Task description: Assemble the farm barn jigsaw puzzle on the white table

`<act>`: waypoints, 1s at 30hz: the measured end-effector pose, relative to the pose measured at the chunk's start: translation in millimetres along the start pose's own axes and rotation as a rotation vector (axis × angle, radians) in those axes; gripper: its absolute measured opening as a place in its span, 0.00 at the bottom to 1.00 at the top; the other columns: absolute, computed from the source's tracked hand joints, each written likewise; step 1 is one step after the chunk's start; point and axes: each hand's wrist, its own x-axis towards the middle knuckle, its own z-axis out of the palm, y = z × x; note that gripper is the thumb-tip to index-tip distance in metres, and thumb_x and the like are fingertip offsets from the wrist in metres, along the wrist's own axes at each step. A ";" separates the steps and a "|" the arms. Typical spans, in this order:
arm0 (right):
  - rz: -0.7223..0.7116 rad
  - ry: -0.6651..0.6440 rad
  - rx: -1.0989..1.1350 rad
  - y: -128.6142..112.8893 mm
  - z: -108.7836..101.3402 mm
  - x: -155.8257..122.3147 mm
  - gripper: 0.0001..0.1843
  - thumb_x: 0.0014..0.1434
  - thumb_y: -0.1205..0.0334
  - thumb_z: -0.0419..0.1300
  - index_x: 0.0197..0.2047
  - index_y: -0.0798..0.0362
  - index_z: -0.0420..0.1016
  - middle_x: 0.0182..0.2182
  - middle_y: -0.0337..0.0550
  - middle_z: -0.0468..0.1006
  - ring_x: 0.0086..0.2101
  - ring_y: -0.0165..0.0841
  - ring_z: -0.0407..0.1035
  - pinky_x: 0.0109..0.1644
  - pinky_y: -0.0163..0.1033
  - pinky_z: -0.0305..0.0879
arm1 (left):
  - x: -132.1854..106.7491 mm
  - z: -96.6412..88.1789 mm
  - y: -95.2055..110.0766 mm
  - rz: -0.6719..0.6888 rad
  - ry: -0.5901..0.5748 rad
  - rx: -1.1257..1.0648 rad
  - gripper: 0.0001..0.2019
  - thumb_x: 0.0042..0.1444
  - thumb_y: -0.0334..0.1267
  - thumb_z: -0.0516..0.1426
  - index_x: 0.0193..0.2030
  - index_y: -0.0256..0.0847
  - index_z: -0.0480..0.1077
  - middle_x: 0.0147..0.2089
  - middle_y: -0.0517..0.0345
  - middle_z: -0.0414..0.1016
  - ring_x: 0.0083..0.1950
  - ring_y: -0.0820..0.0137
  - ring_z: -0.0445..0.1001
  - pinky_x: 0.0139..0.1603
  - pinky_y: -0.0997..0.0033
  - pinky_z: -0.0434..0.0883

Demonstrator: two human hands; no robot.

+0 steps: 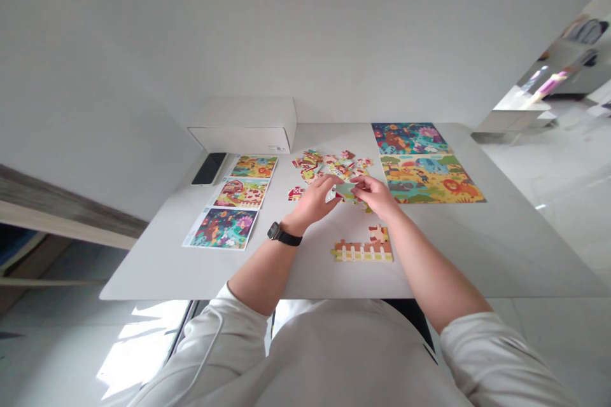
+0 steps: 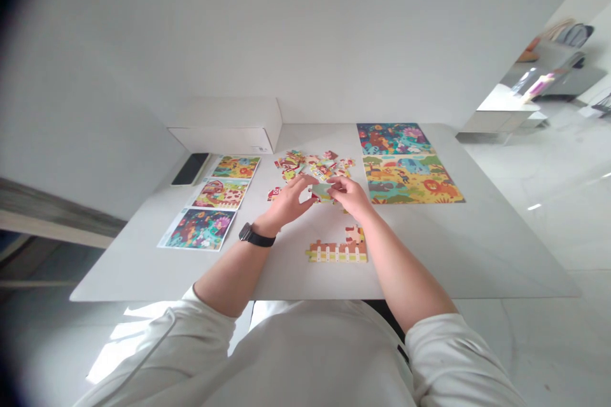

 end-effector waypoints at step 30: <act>-0.184 -0.016 -0.700 -4.4 -15.0 -6.4 0.10 0.69 0.64 0.63 0.46 0.47 0.88 0.46 0.44 0.88 0.41 0.37 0.79 0.52 0.42 0.74 | -11.5 -20.9 -58.2 -0.080 -0.348 0.205 0.15 0.63 0.30 0.60 0.53 0.46 0.83 0.57 0.49 0.82 0.61 0.58 0.77 0.70 0.54 0.71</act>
